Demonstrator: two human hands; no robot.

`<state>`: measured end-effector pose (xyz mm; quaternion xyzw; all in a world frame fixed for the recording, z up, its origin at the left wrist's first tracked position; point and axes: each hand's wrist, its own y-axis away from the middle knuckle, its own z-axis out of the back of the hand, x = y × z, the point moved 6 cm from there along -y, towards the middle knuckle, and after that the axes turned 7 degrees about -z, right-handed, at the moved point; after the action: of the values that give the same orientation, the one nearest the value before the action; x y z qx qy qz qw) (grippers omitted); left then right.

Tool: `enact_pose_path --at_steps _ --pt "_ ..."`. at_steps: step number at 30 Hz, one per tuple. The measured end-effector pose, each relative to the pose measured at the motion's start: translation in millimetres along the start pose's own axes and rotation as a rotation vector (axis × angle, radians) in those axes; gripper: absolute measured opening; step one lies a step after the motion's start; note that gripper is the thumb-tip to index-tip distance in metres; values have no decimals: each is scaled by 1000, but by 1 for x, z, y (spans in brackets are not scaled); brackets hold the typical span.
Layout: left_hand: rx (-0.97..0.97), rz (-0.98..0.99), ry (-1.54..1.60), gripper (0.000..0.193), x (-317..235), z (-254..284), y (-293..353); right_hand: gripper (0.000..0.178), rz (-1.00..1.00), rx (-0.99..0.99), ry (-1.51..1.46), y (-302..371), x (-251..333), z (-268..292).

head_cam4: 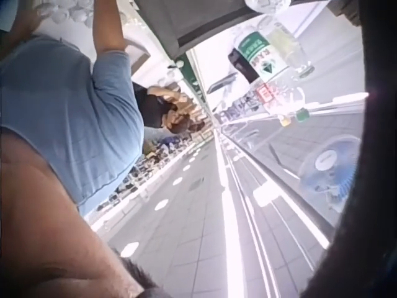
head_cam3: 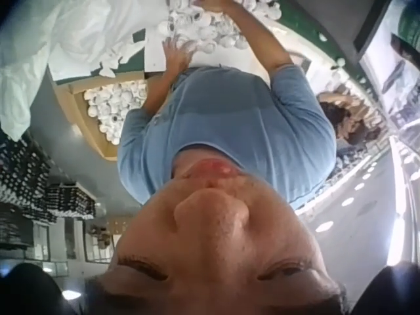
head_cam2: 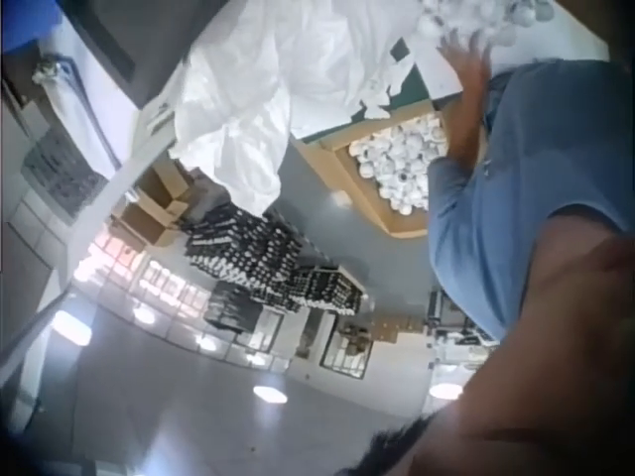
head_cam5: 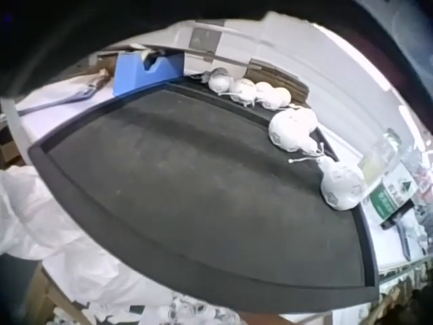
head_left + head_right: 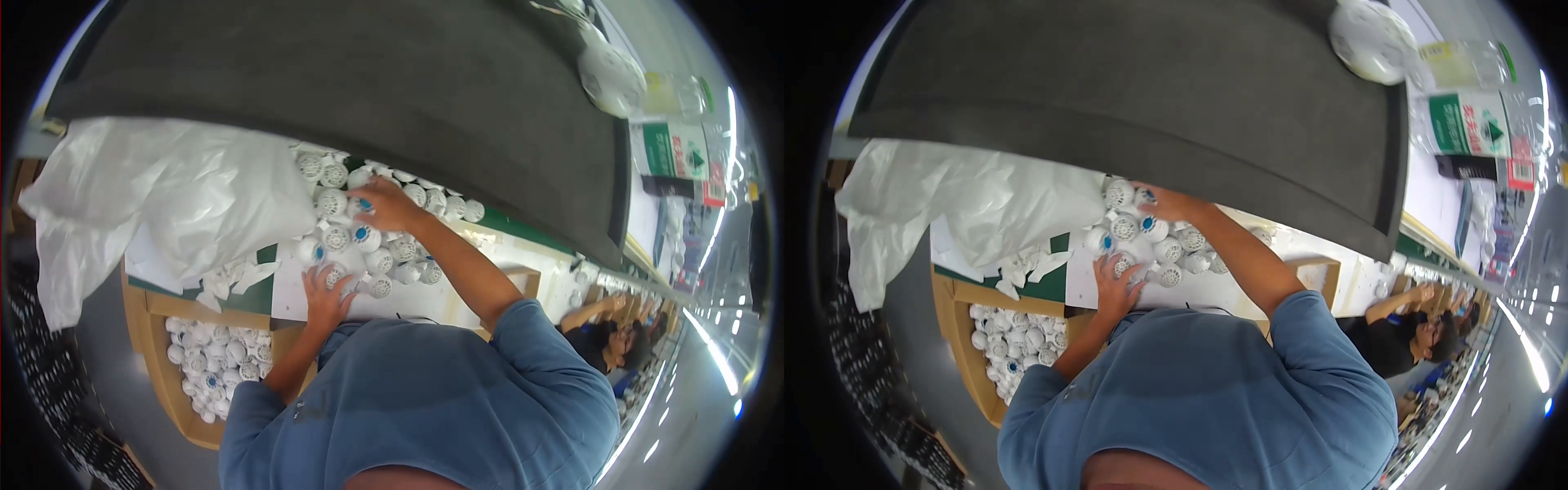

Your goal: Assembling plastic spherical components and packaging them into cardboard boxes on a factory assembly line.

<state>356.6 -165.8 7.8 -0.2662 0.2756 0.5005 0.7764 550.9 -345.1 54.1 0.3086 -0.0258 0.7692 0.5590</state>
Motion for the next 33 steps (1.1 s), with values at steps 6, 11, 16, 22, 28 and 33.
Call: enact_pose_path --at_steps 6,11,16,22,28,33 --pt "42 -29 -116 51 -18 8 -2 36 -355 -307 -567 82 -273 -12" --pt "182 -325 -77 51 -65 -13 -37 43 -330 -621 -333 138 -442 -31" --pt "292 -227 -94 48 -55 -21 -26 55 -665 -48 -28 95 -151 -8" --pt "182 -252 -149 46 -6 -18 2 55 -470 -429 -320 177 -137 13" --pt "150 -244 -156 47 -51 -11 8 51 -837 -518 -731 252 -220 -73" --pt "257 -294 -217 49 -74 -34 10 42 -671 -789 -360 280 -112 -61"
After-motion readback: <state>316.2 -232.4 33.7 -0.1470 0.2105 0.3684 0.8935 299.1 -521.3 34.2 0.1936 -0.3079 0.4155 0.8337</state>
